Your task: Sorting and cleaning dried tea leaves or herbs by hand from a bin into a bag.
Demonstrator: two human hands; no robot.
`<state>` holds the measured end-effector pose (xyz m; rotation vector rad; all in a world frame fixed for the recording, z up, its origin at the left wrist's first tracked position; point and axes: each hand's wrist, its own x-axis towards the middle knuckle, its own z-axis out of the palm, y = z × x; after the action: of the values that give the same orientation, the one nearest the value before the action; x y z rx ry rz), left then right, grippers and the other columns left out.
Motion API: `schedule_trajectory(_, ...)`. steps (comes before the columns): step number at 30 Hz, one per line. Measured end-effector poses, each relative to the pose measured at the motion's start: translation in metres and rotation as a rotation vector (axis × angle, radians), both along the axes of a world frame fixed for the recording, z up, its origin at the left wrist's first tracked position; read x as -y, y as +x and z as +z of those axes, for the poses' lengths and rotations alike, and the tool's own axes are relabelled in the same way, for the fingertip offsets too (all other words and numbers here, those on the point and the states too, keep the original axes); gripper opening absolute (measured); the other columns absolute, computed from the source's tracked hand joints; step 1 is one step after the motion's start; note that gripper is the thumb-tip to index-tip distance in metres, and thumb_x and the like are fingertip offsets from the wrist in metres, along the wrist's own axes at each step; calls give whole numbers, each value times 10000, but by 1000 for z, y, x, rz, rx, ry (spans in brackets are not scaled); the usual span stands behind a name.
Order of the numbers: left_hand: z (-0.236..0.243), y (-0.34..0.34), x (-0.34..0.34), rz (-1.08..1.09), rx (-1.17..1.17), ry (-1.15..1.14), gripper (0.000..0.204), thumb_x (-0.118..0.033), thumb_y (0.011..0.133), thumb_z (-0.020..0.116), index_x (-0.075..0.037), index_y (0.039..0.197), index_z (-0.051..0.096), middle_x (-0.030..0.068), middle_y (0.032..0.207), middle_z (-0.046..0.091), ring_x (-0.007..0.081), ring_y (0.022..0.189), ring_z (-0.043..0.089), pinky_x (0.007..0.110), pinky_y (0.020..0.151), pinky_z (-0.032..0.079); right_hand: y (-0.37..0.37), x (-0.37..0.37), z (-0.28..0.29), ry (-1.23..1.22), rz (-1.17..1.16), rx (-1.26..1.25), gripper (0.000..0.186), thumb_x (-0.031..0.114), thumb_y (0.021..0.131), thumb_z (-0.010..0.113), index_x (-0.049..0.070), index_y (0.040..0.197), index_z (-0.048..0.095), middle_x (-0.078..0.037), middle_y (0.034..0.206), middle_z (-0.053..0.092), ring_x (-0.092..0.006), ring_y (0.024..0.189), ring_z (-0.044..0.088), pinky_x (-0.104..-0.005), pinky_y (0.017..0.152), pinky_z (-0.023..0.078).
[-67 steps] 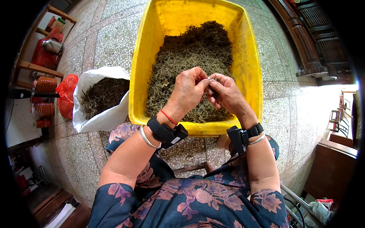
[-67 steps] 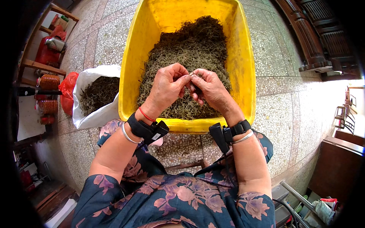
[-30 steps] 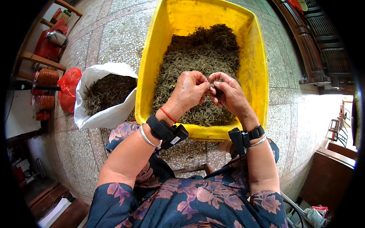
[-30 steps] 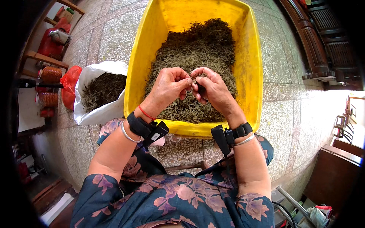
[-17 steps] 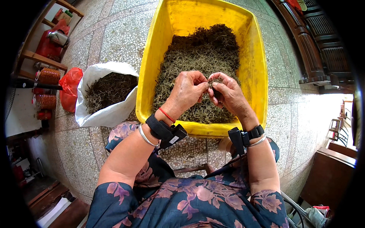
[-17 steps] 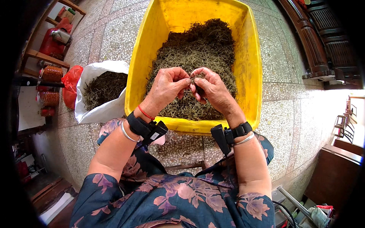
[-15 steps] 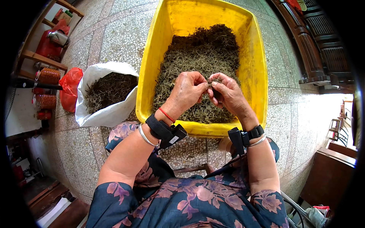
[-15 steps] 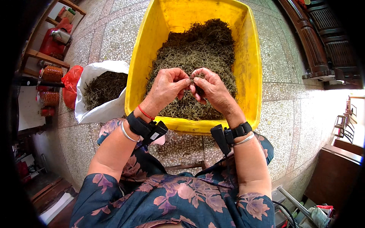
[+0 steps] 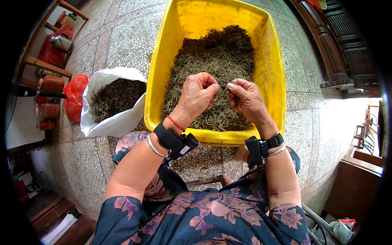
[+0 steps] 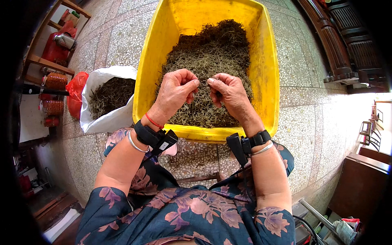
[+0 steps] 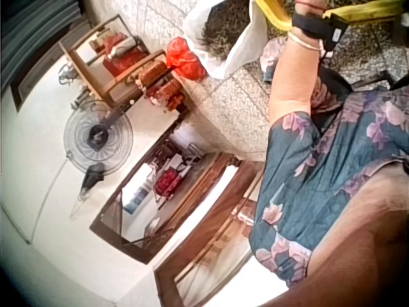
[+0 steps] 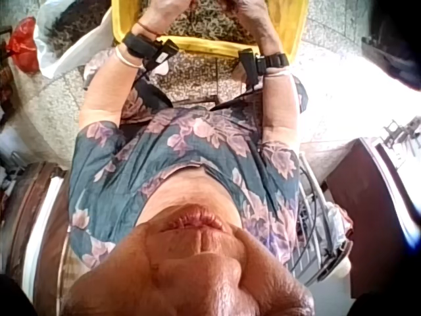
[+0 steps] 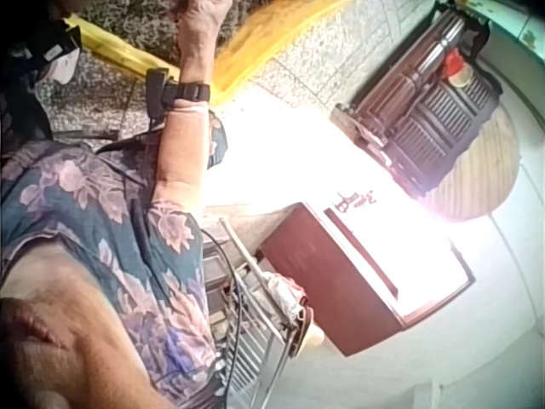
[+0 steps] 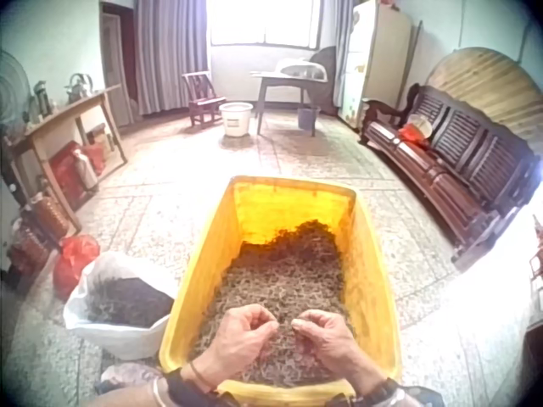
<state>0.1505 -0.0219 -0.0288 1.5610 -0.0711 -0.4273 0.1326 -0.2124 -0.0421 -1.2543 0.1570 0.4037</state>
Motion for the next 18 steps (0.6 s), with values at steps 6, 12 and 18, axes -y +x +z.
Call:
schedule_trajectory(6,0,-1,3,-17,33,16,114,-96,912,637,10,872,624,9,683,611,51,519,550,197,454,458,1,-1,0,38,4,-21,177,210,957,615,54,873,612,5,678,578,-70,531,566,-206,414,429)
schedule_trajectory(12,3,-1,4,18,13,-19,112,-93,915,636,12,878,625,19,695,626,54,518,551,197,449,454,1,1,-1,36,47,-25,185,225,985,571,61,902,586,5,693,572,-68,535,566,-201,428,437)
schedule_trajectory(18,2,2,2,49,44,-40,108,-90,918,635,9,878,621,25,694,630,60,513,551,198,442,440,1,0,0,15,74,-12,184,237,986,571,72,906,582,8,669,570,-62,527,554,-200,432,425)
